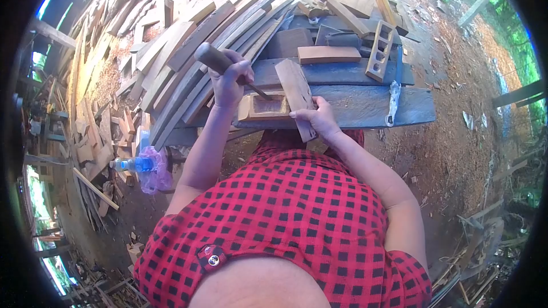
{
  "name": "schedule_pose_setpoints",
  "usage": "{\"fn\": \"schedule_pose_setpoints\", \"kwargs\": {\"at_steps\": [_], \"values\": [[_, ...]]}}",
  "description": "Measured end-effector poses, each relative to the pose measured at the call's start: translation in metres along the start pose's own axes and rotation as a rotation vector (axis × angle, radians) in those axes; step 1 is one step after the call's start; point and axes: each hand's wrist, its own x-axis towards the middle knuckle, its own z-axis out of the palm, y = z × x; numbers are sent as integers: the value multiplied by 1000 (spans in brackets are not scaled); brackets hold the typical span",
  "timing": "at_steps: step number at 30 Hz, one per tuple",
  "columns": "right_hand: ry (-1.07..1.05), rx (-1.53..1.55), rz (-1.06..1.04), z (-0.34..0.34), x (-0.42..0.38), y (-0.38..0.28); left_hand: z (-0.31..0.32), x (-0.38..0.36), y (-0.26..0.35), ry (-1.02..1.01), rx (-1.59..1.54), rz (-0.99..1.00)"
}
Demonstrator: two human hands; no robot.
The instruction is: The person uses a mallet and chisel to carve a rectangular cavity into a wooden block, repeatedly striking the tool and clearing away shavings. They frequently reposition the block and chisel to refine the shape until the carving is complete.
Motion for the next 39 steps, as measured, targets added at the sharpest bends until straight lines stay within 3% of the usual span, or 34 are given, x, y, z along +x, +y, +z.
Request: {"fn": "schedule_pose_setpoints", "kwargs": {"at_steps": [4,15,25,27,29,30,33,35,38,39], "values": [[-9,-48,-4,-3,-2,-2,11,2,9,-147,77,-32],[-34,-63,-27,-6,1,2,6,-1,1,-160,162,-60],[-33,-54,-43,-15,2,-10,10,-15,-3,-159,208,65],[-182,-161,-24,-34,7,-36,13,-14,-4,-189,203,72],[-129,-363,-352,-40,-13,-101,15,-10,-1,-166,238,21],[-82,-301,-524,-36,-30,-142,18,-8,-2,-145,271,-30],[-27,-121,-674,-29,-70,-228,18,-1,-3,-178,289,-35],[-12,-141,-756,-20,-77,-247,20,0,-2,-165,282,-52],[-224,-417,-835,-5,-62,-241,21,1,-3,-157,255,-88],[-178,-814,-789,-4,-49,-230,21,2,-6,-161,279,-76]]}}
